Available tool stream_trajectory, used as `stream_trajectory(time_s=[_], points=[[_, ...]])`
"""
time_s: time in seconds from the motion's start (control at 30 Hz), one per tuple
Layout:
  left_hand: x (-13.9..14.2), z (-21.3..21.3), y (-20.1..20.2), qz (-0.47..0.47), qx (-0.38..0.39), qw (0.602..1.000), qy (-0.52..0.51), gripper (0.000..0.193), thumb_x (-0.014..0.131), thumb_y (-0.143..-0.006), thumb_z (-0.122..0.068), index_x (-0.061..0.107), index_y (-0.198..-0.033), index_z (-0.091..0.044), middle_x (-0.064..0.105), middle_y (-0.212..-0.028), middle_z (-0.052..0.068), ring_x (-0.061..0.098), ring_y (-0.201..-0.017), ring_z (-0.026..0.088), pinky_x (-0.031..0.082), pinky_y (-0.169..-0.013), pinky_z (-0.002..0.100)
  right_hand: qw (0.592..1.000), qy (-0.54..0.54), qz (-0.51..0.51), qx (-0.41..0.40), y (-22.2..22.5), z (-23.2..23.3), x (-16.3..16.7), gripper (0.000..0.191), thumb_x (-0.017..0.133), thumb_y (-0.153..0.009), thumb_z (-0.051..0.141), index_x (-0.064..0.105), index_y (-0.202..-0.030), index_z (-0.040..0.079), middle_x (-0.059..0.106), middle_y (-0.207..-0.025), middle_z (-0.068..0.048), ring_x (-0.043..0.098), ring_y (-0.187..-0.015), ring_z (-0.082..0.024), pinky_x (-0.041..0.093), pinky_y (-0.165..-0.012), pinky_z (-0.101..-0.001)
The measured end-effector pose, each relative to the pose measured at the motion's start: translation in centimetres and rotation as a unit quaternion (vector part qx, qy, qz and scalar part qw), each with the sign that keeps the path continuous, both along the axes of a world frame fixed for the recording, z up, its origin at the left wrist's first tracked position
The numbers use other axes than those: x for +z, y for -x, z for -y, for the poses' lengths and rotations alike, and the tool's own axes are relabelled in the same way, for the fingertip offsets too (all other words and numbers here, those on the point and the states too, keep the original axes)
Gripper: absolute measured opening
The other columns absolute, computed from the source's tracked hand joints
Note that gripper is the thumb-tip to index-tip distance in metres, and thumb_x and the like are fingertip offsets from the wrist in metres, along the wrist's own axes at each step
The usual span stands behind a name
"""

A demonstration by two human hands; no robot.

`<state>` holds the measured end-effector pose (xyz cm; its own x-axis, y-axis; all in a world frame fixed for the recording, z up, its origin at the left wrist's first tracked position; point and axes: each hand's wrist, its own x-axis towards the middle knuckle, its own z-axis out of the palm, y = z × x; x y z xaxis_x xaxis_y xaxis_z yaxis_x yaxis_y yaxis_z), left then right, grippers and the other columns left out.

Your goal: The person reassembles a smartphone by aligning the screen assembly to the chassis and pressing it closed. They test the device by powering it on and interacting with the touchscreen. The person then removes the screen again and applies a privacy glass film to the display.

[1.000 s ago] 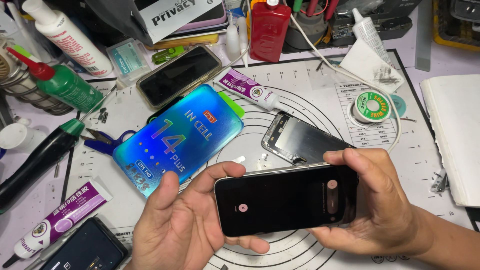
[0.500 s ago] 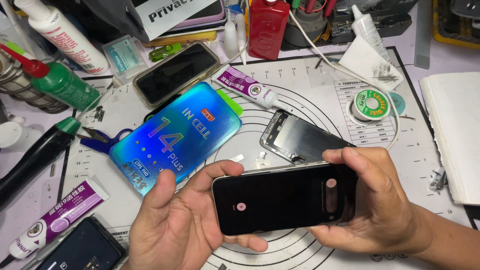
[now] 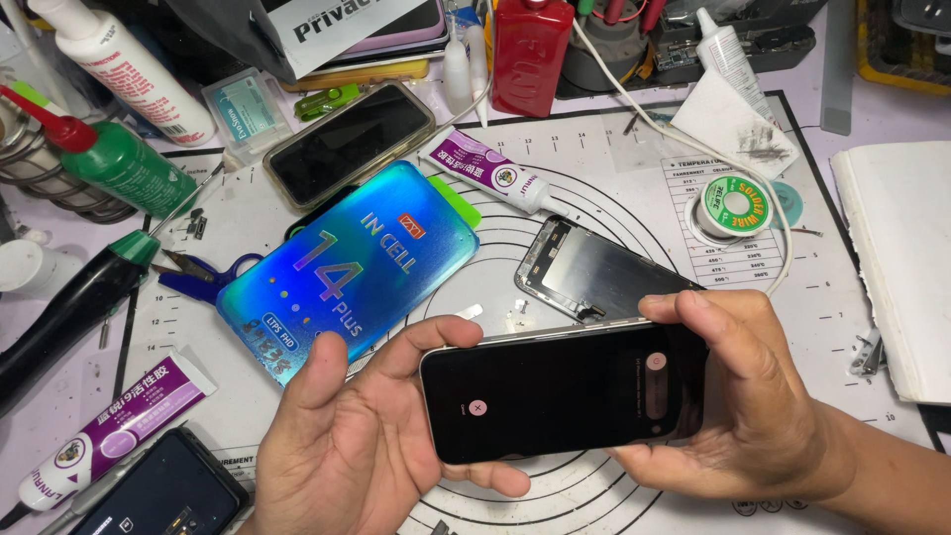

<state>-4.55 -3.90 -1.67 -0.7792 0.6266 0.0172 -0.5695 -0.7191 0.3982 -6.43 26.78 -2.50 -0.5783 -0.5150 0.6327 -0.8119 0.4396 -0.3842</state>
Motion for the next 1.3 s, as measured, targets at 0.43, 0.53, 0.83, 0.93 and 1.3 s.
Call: stream_trajectory(time_s=[0.43, 0.53, 0.83, 0.93, 1.3], points=[[-0.08, 0.07, 0.06, -0.005, -0.007, 1.0, 0.0, 0.08, 0.035, -0.1, -0.065, 0.039, -0.148, -0.001, 0.048, -0.15, 0.029, 0.05, -0.14, 0.041, 0.05, -0.104, 0.066, 1.0, 0.007, 0.004, 0.008, 0.0, 0.06, 0.0, 0.11, 0.095, -0.067, 0.027, 0.028, -0.147, -0.006, 0.049, -0.13, -0.019, 0.054, -0.117, -0.022, 0.057, -0.09, -0.0254], [-0.07, 0.07, 0.04, -0.004, -0.007, 1.0, 0.003, 0.08, 0.035, -0.1, -0.065, 0.039, -0.148, -0.001, 0.048, -0.15, 0.029, 0.051, -0.14, 0.041, 0.05, -0.104, 0.066, 1.0, 0.006, 0.004, 0.005, -0.03, 0.09, -0.01, 0.11, 0.096, -0.067, 0.028, 0.028, -0.147, -0.006, 0.048, -0.13, -0.019, 0.055, -0.116, -0.022, 0.057, -0.09, -0.025], [0.03, 0.06, 0.02, 0.002, -0.003, 1.0, 0.015, 0.08, 0.033, -0.099, -0.066, 0.041, -0.146, -0.001, 0.05, -0.148, 0.029, 0.052, -0.138, 0.041, 0.052, -0.102, 0.066, 1.0, 0.004, 0.003, 0.003, 0.0, 0.15, 0.09, 0.111, 0.097, -0.066, 0.028, 0.028, -0.146, -0.006, 0.048, -0.13, -0.02, 0.055, -0.117, -0.022, 0.057, -0.09, -0.0251], [-0.02, 0.05, 0.06, -0.001, -0.004, 1.0, 0.012, 0.081, 0.033, -0.1, -0.067, 0.041, -0.147, -0.002, 0.051, -0.147, 0.028, 0.053, -0.138, 0.04, 0.052, -0.102, 0.066, 1.0, 0.001, 0.0, 0.003, 0.02, 0.11, 0.1, 0.111, 0.097, -0.066, 0.028, 0.028, -0.146, -0.006, 0.049, -0.13, -0.02, 0.055, -0.116, -0.023, 0.056, -0.09, -0.026], [0.22, 0.03, 0.14, -0.005, -0.013, 1.0, 0.008, 0.08, 0.033, -0.099, -0.067, 0.041, -0.146, -0.003, 0.05, -0.149, 0.027, 0.052, -0.139, 0.039, 0.052, -0.103, 0.065, 1.0, 0.012, -0.002, 0.004, 0.07, 0.37, 0.23, 0.109, 0.096, -0.066, 0.027, 0.03, -0.146, -0.007, 0.05, -0.129, -0.02, 0.055, -0.115, -0.023, 0.057, -0.088, -0.0237]])
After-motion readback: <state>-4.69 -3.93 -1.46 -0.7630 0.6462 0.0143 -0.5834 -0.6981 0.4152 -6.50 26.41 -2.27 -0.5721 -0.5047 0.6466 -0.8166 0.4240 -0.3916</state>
